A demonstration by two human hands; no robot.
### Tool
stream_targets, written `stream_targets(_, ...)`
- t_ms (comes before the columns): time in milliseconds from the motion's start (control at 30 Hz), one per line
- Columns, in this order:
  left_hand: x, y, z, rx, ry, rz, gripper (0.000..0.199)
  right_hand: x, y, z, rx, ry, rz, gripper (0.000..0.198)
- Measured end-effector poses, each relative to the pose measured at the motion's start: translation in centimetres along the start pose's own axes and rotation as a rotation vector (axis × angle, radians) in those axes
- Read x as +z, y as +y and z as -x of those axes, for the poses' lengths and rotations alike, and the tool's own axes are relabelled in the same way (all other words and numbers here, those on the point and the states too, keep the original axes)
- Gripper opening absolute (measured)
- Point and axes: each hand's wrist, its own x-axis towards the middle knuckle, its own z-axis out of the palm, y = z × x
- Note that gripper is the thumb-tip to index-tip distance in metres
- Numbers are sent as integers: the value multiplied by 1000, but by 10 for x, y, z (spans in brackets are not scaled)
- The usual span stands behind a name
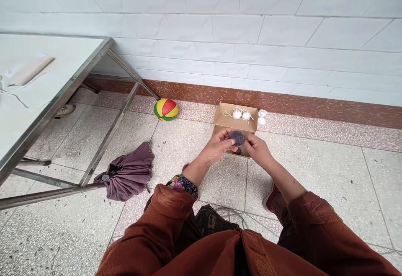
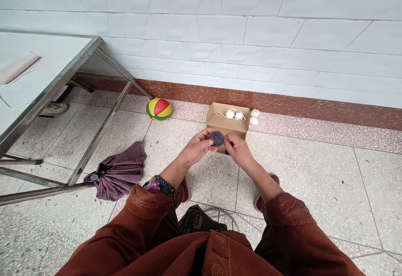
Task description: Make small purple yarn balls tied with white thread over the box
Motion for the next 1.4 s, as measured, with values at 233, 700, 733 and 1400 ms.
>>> stream_targets(233,-12,-6,-9,115,307,-440,38,-3,-21,7,-210,-305,-27,27)
stream_targets(700,1,-1,2,-33,-167,-111,58,-7,4,-2,-28,52,16,27)
stream_targets(733,-1,0,1,-13,-104,-86,53,-4,4,-1,-45,16,29,25)
stream_targets(1400,0,-3,4,-63,-207,-181,61,-14,-2,-3,-12,156,-32,28)
